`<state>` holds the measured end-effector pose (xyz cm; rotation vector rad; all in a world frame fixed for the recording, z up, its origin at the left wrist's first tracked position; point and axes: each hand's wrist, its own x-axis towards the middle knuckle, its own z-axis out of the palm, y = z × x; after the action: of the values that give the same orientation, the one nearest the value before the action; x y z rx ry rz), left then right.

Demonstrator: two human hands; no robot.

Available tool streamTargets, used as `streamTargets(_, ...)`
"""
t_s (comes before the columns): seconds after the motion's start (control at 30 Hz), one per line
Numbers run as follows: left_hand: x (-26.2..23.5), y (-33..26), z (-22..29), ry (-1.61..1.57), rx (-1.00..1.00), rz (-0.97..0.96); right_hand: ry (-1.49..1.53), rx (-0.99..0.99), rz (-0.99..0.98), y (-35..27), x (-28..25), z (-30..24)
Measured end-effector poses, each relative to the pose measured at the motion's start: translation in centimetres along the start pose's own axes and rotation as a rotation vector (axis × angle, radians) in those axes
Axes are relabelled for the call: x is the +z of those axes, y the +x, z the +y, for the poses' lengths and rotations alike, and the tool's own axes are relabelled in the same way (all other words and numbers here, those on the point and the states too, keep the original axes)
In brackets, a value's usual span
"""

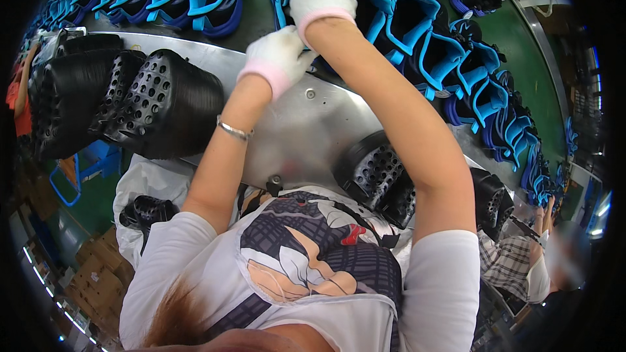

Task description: The person picks up black perforated shoe components, wipes them with a cloth, and organizes them near blue and black shoes on an assembly bench.

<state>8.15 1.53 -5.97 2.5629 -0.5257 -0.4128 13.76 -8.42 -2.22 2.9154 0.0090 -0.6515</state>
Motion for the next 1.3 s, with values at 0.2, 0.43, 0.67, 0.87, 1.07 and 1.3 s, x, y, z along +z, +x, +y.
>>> streamTargets(0.2,-1.4,2.0,0.0,0.029,-0.114,-0.274,-0.059,-0.092,0.045,1.4,-0.1,-1.0)
streamTargets(0.43,-1.8,3.5,0.7,0.134,-0.156,-0.340,-0.163,-0.084,0.052,3.6,0.3,-0.6)
streamTargets(0.67,-1.5,2.6,-0.2,0.132,-0.207,-0.280,-0.081,-0.147,0.122,2.1,0.6,-1.2)
streamTargets(0.87,-1.4,3.1,-0.6,0.123,-0.208,-0.259,-0.078,-0.176,0.195,1.4,0.4,-0.9)
streamTargets(1.07,-2.1,2.2,0.2,0.156,-0.221,-0.214,-0.108,-0.394,0.239,0.7,0.7,0.6)
streamTargets(1.3,0.8,1.3,-2.1,0.175,-0.122,0.042,0.604,-0.452,0.503,-11.0,4.8,5.8)
